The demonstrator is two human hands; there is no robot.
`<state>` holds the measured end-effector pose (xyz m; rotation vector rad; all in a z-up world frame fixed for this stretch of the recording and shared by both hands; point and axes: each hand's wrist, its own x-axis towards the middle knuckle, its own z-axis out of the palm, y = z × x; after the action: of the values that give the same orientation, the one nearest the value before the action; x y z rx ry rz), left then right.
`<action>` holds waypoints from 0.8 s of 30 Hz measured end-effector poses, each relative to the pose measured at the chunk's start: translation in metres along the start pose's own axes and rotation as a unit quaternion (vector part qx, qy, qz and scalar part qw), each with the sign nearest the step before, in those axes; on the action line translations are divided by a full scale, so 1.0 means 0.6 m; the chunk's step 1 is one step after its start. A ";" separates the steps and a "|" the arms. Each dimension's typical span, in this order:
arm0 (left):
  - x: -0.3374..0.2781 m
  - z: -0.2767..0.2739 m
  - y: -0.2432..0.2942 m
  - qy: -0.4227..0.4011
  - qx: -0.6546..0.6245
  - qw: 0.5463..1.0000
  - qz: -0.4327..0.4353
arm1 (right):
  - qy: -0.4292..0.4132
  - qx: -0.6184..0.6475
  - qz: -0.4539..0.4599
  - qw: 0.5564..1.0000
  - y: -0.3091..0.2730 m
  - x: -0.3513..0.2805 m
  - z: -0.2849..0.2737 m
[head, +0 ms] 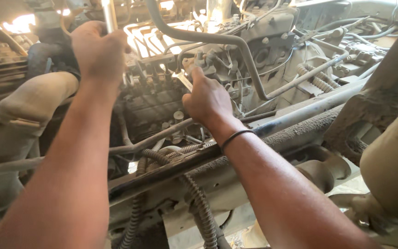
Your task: The person uses a wrench and a socket extension to tighten bolts on a vehicle engine. They reposition the tools and hands multiple times to reach different fasteners within the engine bay.
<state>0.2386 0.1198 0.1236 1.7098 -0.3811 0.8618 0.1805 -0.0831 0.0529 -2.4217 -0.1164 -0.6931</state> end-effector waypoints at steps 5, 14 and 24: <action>0.000 -0.006 -0.039 -0.033 -0.147 0.988 0.013 | 0.002 0.002 -0.001 1.000 0.008 0.008 -0.003; -0.008 -0.056 -0.051 -0.075 -0.194 0.978 0.006 | -0.014 -0.009 -0.002 1.000 0.005 0.013 0.008; -0.001 -0.055 -0.060 -0.081 -0.219 0.972 -0.023 | 0.021 -0.025 -0.019 0.999 0.013 0.014 0.016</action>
<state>0.2498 0.1617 0.1015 1.3731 -0.5934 0.5532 0.1939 -0.0848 0.0467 -2.4568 -0.1292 -0.7715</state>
